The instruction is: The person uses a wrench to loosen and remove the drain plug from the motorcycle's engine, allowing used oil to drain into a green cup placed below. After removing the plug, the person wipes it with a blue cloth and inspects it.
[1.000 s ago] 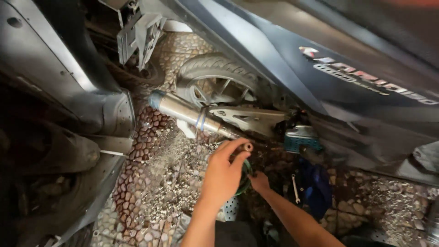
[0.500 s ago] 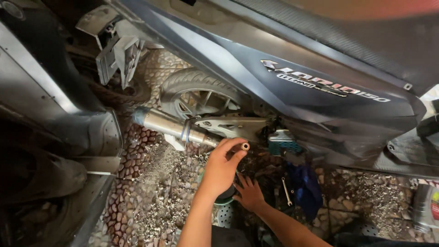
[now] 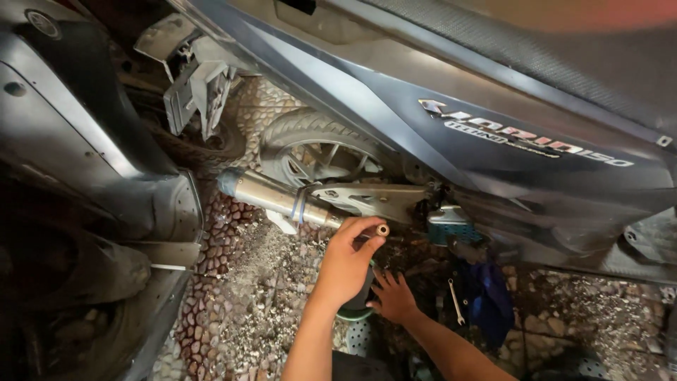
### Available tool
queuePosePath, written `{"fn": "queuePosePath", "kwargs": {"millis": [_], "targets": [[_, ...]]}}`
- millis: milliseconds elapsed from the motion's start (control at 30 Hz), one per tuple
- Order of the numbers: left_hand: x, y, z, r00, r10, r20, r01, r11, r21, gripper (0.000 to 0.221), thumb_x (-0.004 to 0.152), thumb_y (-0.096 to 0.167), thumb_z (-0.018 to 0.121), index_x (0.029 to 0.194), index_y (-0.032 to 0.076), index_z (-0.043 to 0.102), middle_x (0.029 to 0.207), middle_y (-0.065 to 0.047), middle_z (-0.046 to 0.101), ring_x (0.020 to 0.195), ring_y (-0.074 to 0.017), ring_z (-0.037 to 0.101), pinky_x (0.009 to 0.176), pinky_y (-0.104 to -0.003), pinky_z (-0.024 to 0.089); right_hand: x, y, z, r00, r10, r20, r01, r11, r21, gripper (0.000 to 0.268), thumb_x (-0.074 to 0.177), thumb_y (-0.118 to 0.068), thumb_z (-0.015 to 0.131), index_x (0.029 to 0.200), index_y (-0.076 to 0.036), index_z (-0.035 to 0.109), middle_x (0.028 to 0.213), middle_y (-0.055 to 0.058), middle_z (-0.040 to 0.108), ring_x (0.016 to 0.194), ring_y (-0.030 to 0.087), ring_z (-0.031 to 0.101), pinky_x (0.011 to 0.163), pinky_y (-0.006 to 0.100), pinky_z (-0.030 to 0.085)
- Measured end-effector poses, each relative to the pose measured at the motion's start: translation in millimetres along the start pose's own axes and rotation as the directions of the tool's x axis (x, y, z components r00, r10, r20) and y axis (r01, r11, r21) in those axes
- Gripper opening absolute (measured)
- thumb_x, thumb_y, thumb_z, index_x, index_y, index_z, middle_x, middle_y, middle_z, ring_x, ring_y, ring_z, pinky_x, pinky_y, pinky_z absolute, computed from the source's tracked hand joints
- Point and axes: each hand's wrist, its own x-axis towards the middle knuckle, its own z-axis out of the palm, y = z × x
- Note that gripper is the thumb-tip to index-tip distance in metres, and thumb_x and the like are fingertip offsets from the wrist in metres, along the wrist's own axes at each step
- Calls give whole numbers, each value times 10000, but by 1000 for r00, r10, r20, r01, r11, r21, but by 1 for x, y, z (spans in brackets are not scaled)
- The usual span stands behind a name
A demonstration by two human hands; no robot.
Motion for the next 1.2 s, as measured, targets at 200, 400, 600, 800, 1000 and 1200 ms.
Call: {"fn": "queuePosePath", "kwargs": {"millis": [200, 400, 600, 800, 1000, 1200], "targets": [[2, 7, 1, 1000, 7, -14, -7, 1000, 20, 259, 914, 54, 709, 1173, 54, 705, 1098, -56, 678, 1018, -168, 695, 870, -277, 534, 5, -7, -23, 992, 18, 123, -9, 997, -71, 677, 993, -660, 430, 1402, -145, 592, 1667, 131, 228, 1484, 380, 243, 1169, 622, 186], [-1, 7, -1, 999, 0, 52, -1, 1000, 12, 259, 921, 42, 701, 1179, 44, 691, 1145, -49, 669, 1089, -170, 670, 925, -287, 517, 19, -17, -13, 989, 56, 140, -41, 994, -104, 712, 999, -662, 407, 1501, -164, 486, 1588, 130, 304, 1459, 393, 254, 1156, 656, 175], [-2, 1, -4, 999, 3, 47, -2, 1000, -31, 261, 917, 37, 703, 1178, 43, 690, 1130, -57, 661, 1088, -182, 673, 942, -296, 532, 15, -19, -19, 991, 83, 105, -77, 995, -65, 724, 964, -654, 450, 1496, -164, 476, 1565, 97, 326, 1441, 391, 265, 1128, 668, 193], [-1, 11, -1, 999, 15, 34, -13, 999, -42, 262, 921, 43, 695, 1183, 52, 684, 1134, -57, 655, 1063, -192, 684, 935, -299, 548, 11, -6, -9, 998, 46, 50, -43, 997, -56, 681, 979, -630, 472, 1487, -178, 500, 1570, 109, 347, 1449, 396, 279, 1137, 676, 213], [-16, 11, -1, 998, -45, 40, 45, 999, -11, 213, 943, 48, 685, 1155, 41, 695, 1131, -73, 658, 1061, -207, 685, 921, -307, 545, 7, -14, 11, 1000, -14, 21, 14, 999, -44, 716, 940, -610, 491, 1519, -190, 480, 1572, 119, 347, 1470, 385, 249, 1116, 684, 207], [-5, 5, -8, 999, 22, 41, -22, 1000, -8, 263, 931, 37, 699, 1194, 38, 687, 1130, -66, 671, 1068, -192, 699, 959, -294, 546, 26, -6, -9, 996, 33, 87, -23, 993, -112, 773, 962, -702, 403, 1539, -188, 423, 1681, 98, 186, 1523, 349, 84, 1164, 667, 112]]}}
